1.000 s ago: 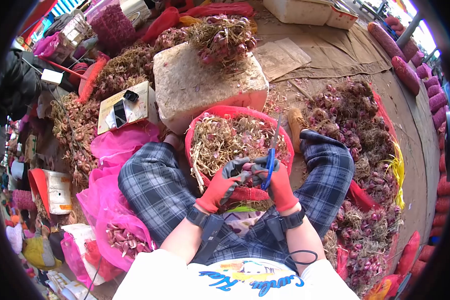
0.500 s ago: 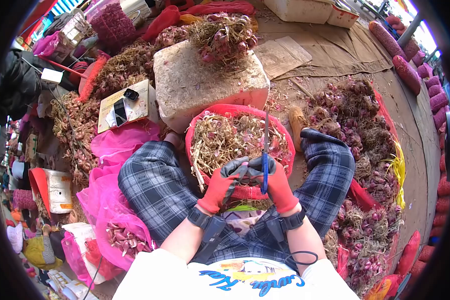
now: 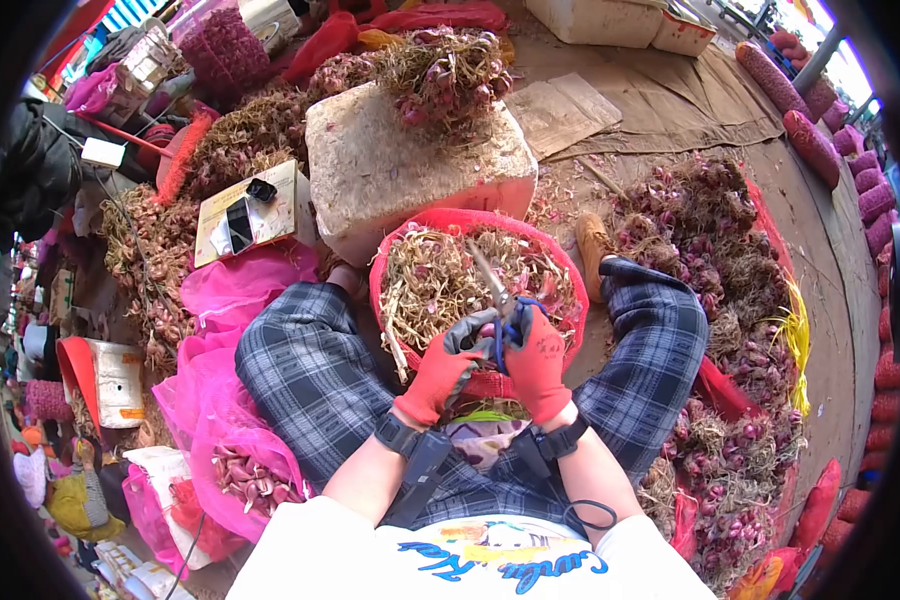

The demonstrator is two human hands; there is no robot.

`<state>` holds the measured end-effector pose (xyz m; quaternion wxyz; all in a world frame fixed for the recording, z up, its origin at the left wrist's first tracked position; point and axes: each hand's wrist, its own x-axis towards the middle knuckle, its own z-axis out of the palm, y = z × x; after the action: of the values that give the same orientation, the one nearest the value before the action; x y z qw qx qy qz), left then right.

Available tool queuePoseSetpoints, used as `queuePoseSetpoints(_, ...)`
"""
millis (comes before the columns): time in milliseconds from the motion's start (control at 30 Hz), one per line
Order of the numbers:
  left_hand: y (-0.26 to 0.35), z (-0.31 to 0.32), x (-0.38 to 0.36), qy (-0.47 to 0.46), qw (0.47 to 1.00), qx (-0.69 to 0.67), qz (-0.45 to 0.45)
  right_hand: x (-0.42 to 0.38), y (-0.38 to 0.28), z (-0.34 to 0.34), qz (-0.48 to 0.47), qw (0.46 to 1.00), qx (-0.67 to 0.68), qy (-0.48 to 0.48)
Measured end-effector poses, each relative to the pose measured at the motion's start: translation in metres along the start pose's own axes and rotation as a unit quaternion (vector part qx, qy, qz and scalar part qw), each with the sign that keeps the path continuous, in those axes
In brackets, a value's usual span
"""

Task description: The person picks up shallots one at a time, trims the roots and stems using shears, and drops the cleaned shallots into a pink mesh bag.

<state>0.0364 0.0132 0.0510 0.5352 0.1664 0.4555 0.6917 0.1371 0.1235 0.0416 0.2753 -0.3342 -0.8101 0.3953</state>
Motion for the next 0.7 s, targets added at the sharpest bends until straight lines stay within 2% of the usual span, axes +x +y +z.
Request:
queuePoseSetpoints(100, -0.019, -0.016, 0.006, 0.021, 1.000, -0.018, 0.011, 0.006, 0.018, 0.001, 0.107, 0.990, 0.087, 0.011)
queuePoseSetpoints(133, -0.017, -0.017, 0.007, 0.001, 0.994, -0.107, -0.002, 0.007, 0.026, 0.000, 0.145, 0.982, 0.119, 0.012)
queuePoseSetpoints(167, -0.014, -0.020, 0.008, -0.018, 0.980, -0.195, -0.015, 0.007, 0.035, 0.001, 0.137, 0.974, 0.181, 0.016)
queuePoseSetpoints(233, 0.002, -0.016, 0.005, -0.037, 0.947, -0.316, -0.051, 0.007, 0.037, -0.005, 0.187, 0.935, 0.302, -0.022)
queuePoseSetpoints(333, 0.005, -0.014, 0.006, -0.067, 0.935, -0.342, -0.059, 0.009, 0.016, -0.021, 0.218, 0.882, 0.407, -0.092)
queuePoseSetpoints(400, 0.005, -0.011, 0.004, -0.046, 0.965, -0.255, -0.038, 0.011, -0.001, -0.030, 0.229, 0.853, 0.450, -0.134)
queuePoseSetpoints(467, 0.004, -0.011, 0.004, -0.034, 0.981, -0.192, -0.019, 0.012, -0.023, -0.036, 0.205, 0.870, 0.423, -0.150)
queuePoseSetpoints(500, 0.001, -0.013, 0.004, -0.045, 0.977, -0.209, -0.019, 0.012, -0.029, -0.037, 0.192, 0.878, 0.410, -0.157)
queuePoseSetpoints(567, -0.003, -0.015, 0.004, -0.069, 0.967, -0.243, -0.020, 0.009, -0.015, -0.026, 0.100, 0.909, 0.367, -0.169)
queuePoseSetpoints(600, -0.001, -0.014, 0.003, -0.081, 0.985, -0.143, -0.058, 0.007, -0.008, -0.022, 0.052, 0.921, 0.344, -0.174)
queuePoseSetpoints(667, 0.012, -0.006, -0.004, -0.104, 0.984, 0.063, -0.130, 0.006, -0.017, -0.024, 0.103, 0.919, 0.340, -0.168)
queuePoseSetpoints(700, 0.008, 0.004, -0.006, -0.090, 0.989, 0.106, -0.051, 0.005, -0.013, -0.021, 0.114, 0.919, 0.342, -0.161)
